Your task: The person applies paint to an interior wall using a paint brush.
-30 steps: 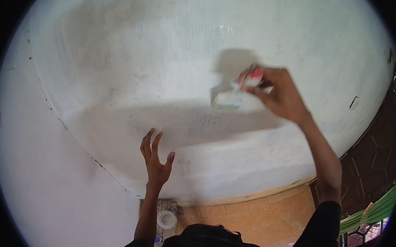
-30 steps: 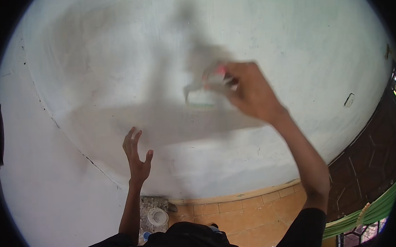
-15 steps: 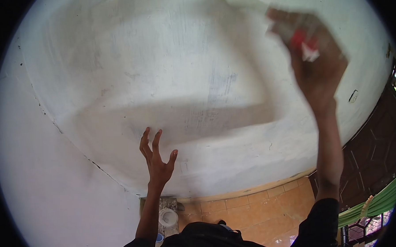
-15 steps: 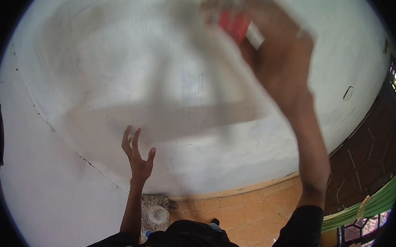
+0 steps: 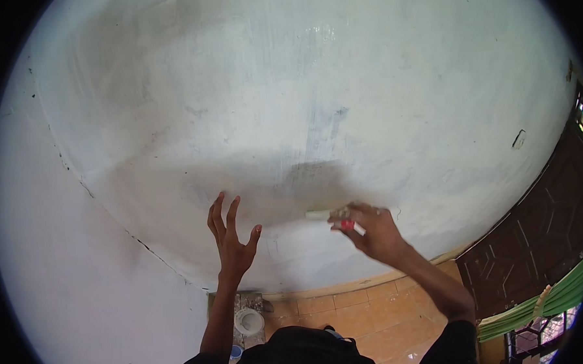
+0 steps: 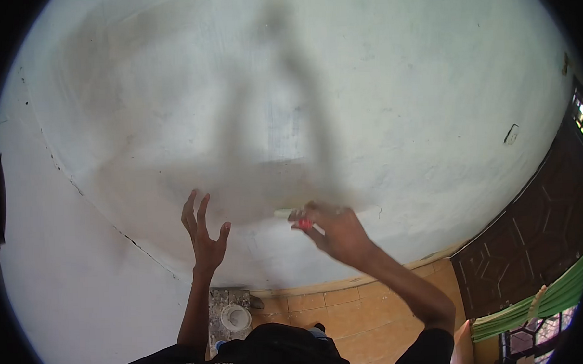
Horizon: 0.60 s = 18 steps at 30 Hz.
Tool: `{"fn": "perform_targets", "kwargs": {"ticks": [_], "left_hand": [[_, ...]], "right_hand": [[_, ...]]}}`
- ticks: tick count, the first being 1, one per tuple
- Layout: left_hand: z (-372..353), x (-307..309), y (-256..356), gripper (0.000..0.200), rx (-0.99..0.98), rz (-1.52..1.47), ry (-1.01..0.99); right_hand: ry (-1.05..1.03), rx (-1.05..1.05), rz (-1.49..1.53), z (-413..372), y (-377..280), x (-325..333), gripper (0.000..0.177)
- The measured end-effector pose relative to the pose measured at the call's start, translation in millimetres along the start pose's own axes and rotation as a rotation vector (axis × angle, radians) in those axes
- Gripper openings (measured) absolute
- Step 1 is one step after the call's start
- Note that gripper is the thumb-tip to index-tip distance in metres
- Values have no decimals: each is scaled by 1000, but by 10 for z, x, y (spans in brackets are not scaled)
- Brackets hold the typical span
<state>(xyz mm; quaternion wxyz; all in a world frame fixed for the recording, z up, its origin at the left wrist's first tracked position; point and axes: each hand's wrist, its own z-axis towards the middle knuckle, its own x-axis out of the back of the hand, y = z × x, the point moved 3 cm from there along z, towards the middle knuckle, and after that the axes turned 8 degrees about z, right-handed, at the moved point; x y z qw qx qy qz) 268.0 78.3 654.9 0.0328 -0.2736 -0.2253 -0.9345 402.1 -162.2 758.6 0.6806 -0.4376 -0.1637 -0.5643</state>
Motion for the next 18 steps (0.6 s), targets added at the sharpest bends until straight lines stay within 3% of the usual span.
{"fn": "perform_targets", "kwargs": {"ticks": [4,6,8,13,17,18], "left_hand": [[-126,-66,-34,71,15,-19,-46],[-196,-102,-51,71,27,-20,-71],[-275,-143,-55,71,42,-12,-93],[-474,-366,26,74,49,-22,-141],[-572,-516,206,78,78,-41,-187],[-596,-539,242,79,86,-39,-200]], "right_hand": [[62,-29,199,438,262,546,19],[164,-42,124,655,273,1054,19],[199,-2,95,915,-94,1597,16],[464,374,-160,1166,-570,2475,19],[727,536,-229,1067,-739,2561,20],[703,585,-426,1012,-632,2453,21]]}}
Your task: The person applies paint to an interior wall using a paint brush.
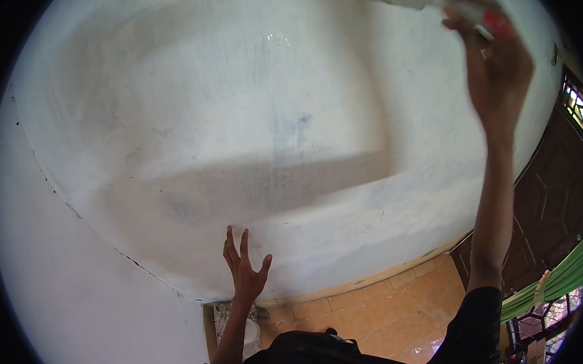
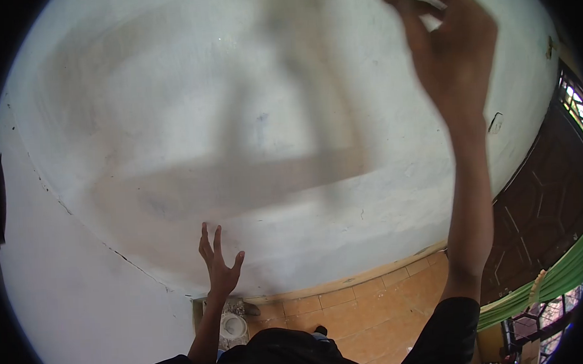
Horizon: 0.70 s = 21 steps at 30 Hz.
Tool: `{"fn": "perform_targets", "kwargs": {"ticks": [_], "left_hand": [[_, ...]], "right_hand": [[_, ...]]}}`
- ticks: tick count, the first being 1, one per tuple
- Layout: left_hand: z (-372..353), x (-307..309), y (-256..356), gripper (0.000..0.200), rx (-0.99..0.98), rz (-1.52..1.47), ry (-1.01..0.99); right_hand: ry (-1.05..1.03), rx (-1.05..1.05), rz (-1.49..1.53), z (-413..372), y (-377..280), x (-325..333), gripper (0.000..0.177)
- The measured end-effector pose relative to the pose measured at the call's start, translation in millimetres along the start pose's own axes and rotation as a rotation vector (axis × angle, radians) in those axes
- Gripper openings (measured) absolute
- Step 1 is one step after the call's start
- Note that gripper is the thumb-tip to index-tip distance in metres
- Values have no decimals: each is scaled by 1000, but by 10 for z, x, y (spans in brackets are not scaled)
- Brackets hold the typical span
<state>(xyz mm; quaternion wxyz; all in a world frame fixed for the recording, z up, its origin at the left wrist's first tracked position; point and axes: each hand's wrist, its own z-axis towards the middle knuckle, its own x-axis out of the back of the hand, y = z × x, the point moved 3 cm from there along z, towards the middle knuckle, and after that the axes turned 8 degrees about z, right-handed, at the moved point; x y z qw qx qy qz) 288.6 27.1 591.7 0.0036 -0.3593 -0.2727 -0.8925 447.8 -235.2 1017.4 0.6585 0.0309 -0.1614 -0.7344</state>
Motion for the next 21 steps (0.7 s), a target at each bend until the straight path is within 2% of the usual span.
{"fn": "perform_targets", "kwargs": {"ticks": [1,3,4,6,8,11,13,15,18,19,20,21], "left_hand": [[-6,-37,31,80,8,1,-8],[-7,-90,72,81,11,0,-6],[-12,-109,89,81,8,0,4],[-24,-126,121,82,16,-3,9],[-28,-137,152,82,37,-9,9],[-43,-188,156,83,38,14,12],[-28,-201,195,83,59,12,15],[-26,-212,238,83,55,12,21],[3,-245,285,84,32,10,47],[33,-233,248,84,41,3,50],[36,-242,264,84,44,-1,53],[45,-248,273,84,50,5,51]], "right_hand": [[-55,120,-149,-219,13,-89,23],[-286,139,-429,-725,-293,-308,33],[-377,103,-359,-979,-347,-388,43],[-397,-67,38,-1507,-479,-490,39],[-385,116,-111,-1997,-736,-571,25],[-465,-24,39,-2370,-1006,-553,17],[-765,-501,310,-2458,-956,-600,18],[-737,-592,371,-2577,-685,-684,16],[-610,-725,587,-2216,-209,-656,19],[-568,-643,600,-2002,-49,-683,21],[-534,-731,550,-1840,119,-597,26],[-379,-703,543,-1864,460,-569,27]]}}
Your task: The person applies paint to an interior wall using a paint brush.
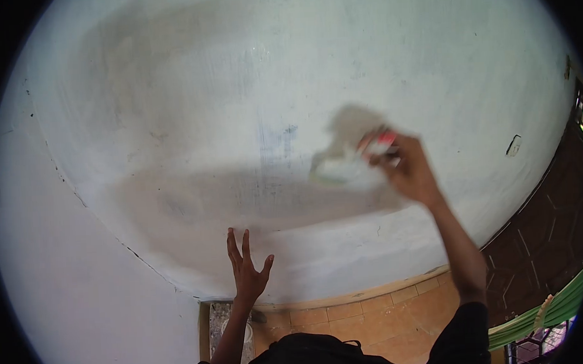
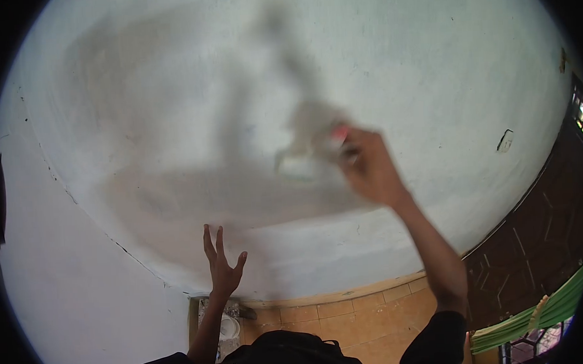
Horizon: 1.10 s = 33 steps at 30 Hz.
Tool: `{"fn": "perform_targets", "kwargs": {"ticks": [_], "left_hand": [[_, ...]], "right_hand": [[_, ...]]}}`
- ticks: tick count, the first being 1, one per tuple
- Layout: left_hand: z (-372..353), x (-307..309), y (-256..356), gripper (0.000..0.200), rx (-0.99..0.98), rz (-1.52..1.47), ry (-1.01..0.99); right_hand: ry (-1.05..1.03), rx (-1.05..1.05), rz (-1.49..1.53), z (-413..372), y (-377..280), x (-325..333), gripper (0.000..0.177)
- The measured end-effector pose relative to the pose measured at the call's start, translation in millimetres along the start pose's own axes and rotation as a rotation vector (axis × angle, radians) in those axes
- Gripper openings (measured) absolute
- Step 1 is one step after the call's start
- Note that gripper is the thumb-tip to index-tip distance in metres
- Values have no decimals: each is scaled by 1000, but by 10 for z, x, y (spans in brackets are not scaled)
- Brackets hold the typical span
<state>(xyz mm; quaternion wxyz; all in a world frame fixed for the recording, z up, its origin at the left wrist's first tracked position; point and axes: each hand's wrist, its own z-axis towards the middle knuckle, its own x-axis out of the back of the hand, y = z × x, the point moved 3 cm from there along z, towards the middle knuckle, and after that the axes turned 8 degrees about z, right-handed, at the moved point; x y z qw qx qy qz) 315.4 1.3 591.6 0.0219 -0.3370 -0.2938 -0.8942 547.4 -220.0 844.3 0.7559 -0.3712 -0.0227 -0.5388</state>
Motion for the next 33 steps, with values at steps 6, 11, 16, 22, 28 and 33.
{"fn": "perform_targets", "kwargs": {"ticks": [6,11,16,22,28,33], "left_hand": [[10,-31,50,85,11,42,13],[5,-95,86,86,31,40,28],[0,-148,134,91,46,39,41],[15,-165,96,94,80,20,71],[-210,-414,434,95,-63,81,-57],[-271,-652,618,94,-88,-13,-191]], "right_hand": [[120,483,-227,985,-1200,920,18],[467,902,-405,951,-1738,1013,17],[283,674,-981,252,-1061,468,35],[41,642,-602,-903,-397,-312,26],[-128,257,-242,-1241,-211,-310,23],[-173,-34,45,-667,-89,7,16]]}}
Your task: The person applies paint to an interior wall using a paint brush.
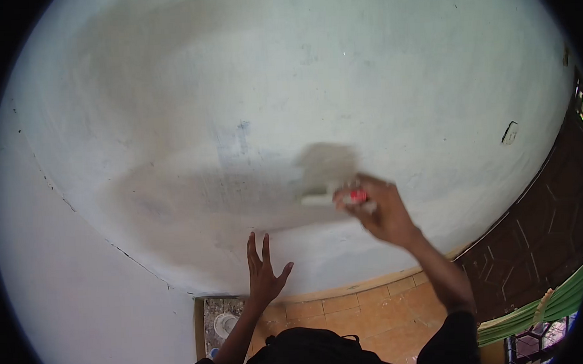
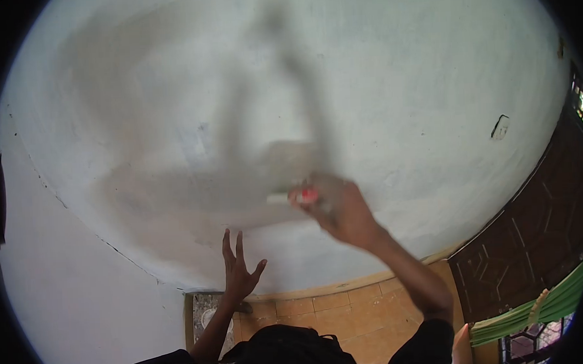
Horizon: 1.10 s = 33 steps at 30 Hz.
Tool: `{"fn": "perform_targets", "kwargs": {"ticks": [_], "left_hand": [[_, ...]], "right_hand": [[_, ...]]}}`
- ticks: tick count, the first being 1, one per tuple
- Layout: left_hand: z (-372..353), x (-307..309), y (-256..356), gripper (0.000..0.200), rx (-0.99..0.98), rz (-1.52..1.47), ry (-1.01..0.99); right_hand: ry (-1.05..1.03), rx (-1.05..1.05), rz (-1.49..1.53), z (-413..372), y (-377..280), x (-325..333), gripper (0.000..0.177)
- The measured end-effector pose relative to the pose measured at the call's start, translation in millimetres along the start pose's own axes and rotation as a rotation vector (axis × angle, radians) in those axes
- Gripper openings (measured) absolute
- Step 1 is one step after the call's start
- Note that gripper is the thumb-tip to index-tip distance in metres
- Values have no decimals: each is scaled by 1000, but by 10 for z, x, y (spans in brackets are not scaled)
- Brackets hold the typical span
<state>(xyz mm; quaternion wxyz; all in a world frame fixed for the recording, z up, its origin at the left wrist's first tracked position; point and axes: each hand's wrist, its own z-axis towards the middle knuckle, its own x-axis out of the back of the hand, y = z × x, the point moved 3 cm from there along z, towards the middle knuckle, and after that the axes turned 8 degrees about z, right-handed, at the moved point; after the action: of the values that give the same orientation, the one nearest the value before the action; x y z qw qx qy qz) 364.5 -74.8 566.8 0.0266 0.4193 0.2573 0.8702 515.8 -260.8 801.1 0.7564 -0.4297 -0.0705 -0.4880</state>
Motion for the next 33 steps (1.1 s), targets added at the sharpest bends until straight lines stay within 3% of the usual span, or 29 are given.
{"fn": "perform_targets", "kwargs": {"ticks": [1,5,6,11,14,17,20,22,24,28,31,33], "left_hand": [[12,-24,12,94,0,-14,-4],[65,-69,55,92,15,50,-39],[67,-63,60,91,16,68,-53],[67,-118,88,91,44,91,-50],[74,-159,107,90,58,80,-21],[55,-192,105,90,73,83,-7],[69,-202,115,91,70,85,12],[64,-204,128,90,88,86,6],[67,-203,135,89,96,82,11],[61,-194,171,89,94,88,26],[59,-209,193,88,122,77,34],[67,-235,209,86,109,90,70]], "right_hand": [[-3,-108,-93,136,11,105,14],[64,18,104,749,24,838,28],[104,-6,-60,906,-258,1015,27],[272,422,-356,1418,-904,2023,34],[541,679,-478,1250,-1619,1531,28],[581,759,-842,1053,-1164,1937,28],[444,673,-1064,680,-820,1182,30],[379,760,-800,390,-430,855,40],[279,794,-790,23,-117,580,34],[96,630,-633,-655,222,133,26],[-90,337,-476,-768,212,19,19],[-154,77,-394,-677,304,47,25]]}}
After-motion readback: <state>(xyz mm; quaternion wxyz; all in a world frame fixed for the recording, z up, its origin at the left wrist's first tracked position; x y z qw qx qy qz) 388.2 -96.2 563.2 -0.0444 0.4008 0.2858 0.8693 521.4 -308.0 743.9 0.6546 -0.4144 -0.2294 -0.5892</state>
